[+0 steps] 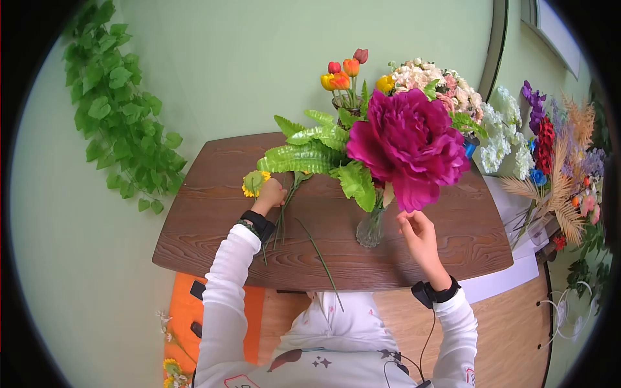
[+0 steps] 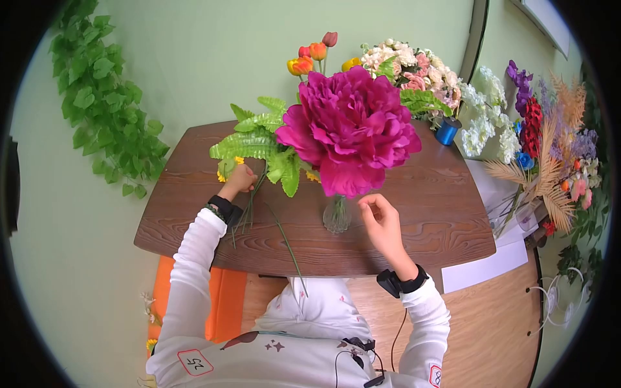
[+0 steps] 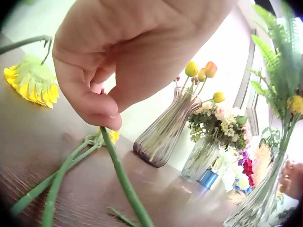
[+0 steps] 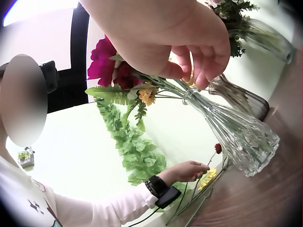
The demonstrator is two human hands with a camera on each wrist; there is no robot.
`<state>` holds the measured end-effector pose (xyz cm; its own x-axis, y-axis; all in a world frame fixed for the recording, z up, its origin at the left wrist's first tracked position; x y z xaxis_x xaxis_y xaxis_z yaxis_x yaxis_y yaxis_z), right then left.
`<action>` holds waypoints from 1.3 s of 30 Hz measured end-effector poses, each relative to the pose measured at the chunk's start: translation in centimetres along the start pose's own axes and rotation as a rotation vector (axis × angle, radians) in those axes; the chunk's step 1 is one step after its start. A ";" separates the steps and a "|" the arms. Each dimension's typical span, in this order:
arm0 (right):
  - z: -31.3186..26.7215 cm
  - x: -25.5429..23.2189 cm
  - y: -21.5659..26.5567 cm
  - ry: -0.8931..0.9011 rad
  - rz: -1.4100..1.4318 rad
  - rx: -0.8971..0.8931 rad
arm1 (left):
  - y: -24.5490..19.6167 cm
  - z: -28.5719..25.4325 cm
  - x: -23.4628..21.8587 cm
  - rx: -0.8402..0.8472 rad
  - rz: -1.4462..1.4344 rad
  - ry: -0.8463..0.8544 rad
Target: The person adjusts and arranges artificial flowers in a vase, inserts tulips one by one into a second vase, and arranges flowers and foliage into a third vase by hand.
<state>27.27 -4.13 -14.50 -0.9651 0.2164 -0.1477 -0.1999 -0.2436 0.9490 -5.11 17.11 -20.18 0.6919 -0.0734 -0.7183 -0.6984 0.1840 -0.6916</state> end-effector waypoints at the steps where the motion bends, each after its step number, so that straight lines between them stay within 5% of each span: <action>1: -0.1 0.0 0.2 -0.001 0.000 0.000 | -0.7 -0.3 -0.2 0.001 0.001 0.001; 3: -0.2 0.3 0.7 0.022 0.002 -0.017 | -2.5 -1.1 -0.9 0.008 -0.363 -0.115; 6: -0.4 0.9 0.8 0.040 -0.003 -0.032 | -5.9 -3.4 -2.0 0.015 -0.649 -0.069; 12: -0.7 2.1 1.2 0.088 0.022 -0.030 | -9.6 -8.4 -2.0 0.184 -0.901 -0.267; 25: 2.5 2.3 1.6 -0.119 0.002 -0.217 | -16.3 -14.5 -2.3 0.813 -0.844 -0.423; 39: 2.8 2.2 0.8 0.066 -0.105 0.003 | -18.4 -13.1 0.4 0.875 -0.877 -0.301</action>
<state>25.43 -1.14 -13.30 -0.9480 0.1775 -0.2641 -0.2998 -0.2203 0.9282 5.64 0.84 -8.78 0.9524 -0.2948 0.0775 0.2862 0.7774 -0.5601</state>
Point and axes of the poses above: each hand's wrist, its own z-axis towards the middle knuckle, its own x-axis out of the palm, y = z × x, the point moved 1 cm from there along z, towards the middle knuckle, and after that the axes turned 7 degrees about x, right-handed, at the moved point
